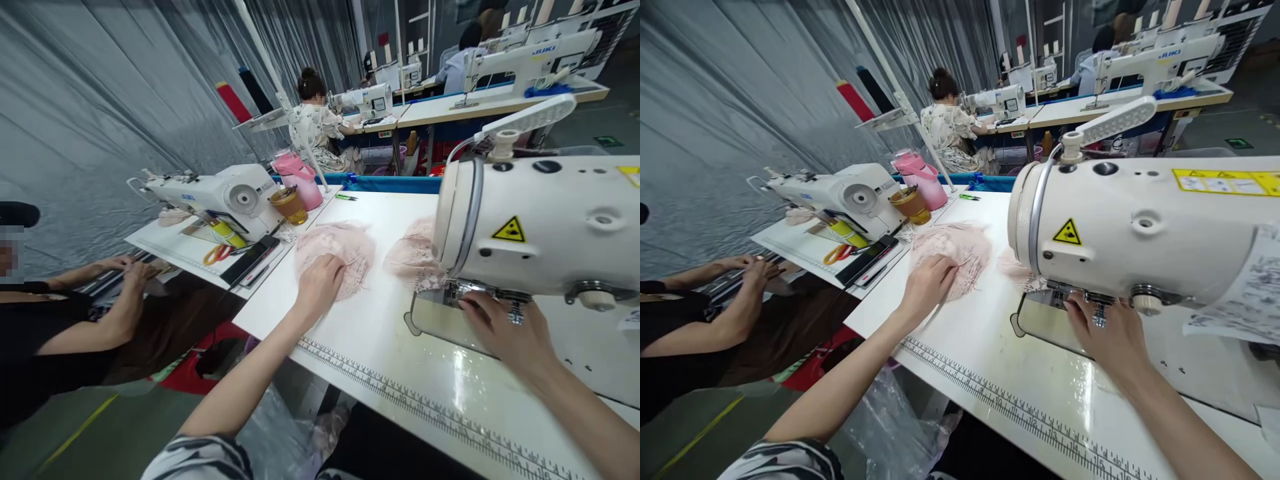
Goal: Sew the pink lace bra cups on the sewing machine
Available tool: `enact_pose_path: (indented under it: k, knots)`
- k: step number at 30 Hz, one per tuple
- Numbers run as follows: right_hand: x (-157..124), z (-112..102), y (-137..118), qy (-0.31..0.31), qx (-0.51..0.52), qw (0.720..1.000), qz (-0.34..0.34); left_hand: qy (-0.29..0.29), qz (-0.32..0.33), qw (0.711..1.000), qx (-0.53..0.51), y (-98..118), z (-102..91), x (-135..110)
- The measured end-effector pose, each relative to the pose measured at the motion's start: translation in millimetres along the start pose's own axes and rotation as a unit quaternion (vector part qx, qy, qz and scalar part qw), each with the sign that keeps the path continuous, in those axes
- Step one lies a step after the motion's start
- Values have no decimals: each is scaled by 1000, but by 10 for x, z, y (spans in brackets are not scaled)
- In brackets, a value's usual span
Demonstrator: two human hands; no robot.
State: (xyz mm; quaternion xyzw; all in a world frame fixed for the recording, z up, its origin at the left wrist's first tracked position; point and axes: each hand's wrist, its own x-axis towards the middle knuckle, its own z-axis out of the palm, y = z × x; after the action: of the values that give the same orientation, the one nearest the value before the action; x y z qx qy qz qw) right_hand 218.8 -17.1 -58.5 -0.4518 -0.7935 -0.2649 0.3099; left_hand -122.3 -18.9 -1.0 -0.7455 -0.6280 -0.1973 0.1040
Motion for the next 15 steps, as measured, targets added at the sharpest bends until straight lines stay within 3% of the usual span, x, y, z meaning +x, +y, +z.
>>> enact_pose_path:
  k: [3, 7, 9, 12, 15]
  knots:
    - [12, -5, -8, -10, 0, 1000, 13, 10, -35, 996, -79, -87, -11, 36]
    - [-18, 23, 24, -17, 33, 999, 12, 57, -83, 980, -171, -382, -93, 170]
    - [-37, 39, 41, -24, 51, 998, 12, 128, -107, 968, -189, -561, -196, 270]
    - [-47, 44, 47, -32, 63, 997, 12, 284, -126, 932, -185, -737, -431, 404]
    - [-36, 31, 32, -34, 60, 997, 19, 377, -97, 906, -166, -669, -685, 423]
